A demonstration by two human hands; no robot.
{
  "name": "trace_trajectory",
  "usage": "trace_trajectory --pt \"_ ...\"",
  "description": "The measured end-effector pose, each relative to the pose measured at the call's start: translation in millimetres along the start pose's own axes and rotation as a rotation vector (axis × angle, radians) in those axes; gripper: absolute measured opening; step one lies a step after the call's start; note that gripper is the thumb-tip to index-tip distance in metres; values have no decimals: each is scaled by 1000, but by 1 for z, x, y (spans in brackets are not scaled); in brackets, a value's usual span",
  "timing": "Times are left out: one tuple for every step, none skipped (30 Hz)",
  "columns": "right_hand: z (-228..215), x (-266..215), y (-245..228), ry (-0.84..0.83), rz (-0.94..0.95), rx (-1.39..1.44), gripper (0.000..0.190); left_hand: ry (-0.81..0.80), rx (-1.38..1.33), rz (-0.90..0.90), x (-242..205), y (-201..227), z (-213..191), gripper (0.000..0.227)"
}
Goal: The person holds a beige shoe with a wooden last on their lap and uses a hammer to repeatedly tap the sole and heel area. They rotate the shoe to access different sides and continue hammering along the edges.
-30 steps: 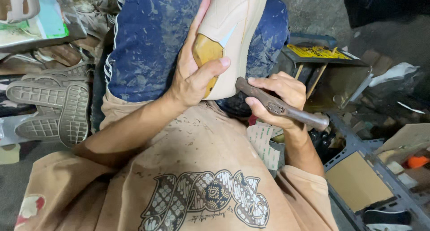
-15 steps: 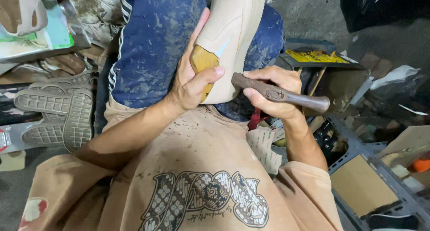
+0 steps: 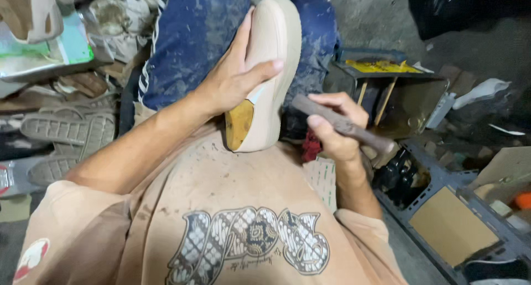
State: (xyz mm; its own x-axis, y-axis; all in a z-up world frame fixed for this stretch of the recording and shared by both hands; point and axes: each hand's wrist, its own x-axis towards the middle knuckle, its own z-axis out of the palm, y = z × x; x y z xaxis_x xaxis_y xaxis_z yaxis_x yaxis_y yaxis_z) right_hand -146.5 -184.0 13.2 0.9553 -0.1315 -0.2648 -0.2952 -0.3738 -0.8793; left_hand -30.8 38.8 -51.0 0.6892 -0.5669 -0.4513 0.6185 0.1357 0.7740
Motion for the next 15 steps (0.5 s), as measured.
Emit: trace_trajectory --pt "7 1 1 13 -67 -53 34 -39 173 -61 6 6 -3 102" --pt "15 -9 0 19 -104 -100 31 -75 338 -152 2 8 -5 103" --pt "20 -7 -2 26 -99 -97 31 -81 343 -157 3 5 -7 103" --pt "24 -8 -4 14 -158 -134 29 -86 310 -69 4 0 -8 98" --pt "28 -8 -5 1 -217 -171 27 -90 274 19 4 -5 -9 93" --pt "30 -6 -2 7 -220 -174 27 -95 276 23 5 -5 -10 93" --pt "33 -4 2 18 -299 -218 28 -104 271 42 6 -5 -11 91" --pt "36 -4 5 16 -371 -257 28 -104 260 51 4 -6 -11 90" --pt "34 -2 7 9 -367 -256 28 -100 256 46 4 -6 -10 90" --pt "32 1 10 -5 -434 -280 28 -88 271 47 4 -5 -9 90" --pt "31 5 12 -20 -502 -303 28 -76 287 48 3 -4 -9 90" --pt "31 14 10 -24 -504 -301 28 -71 287 49 6 -6 -10 90" --pt "30 24 8 -69 -501 -298 24 -50 327 -32 8 -8 -10 91" --pt "29 26 4 -122 -484 -290 25 -28 359 -127 4 -12 -8 93" --pt "26 24 -2 -133 -474 -284 25 -22 352 -141 -4 -14 -6 93"
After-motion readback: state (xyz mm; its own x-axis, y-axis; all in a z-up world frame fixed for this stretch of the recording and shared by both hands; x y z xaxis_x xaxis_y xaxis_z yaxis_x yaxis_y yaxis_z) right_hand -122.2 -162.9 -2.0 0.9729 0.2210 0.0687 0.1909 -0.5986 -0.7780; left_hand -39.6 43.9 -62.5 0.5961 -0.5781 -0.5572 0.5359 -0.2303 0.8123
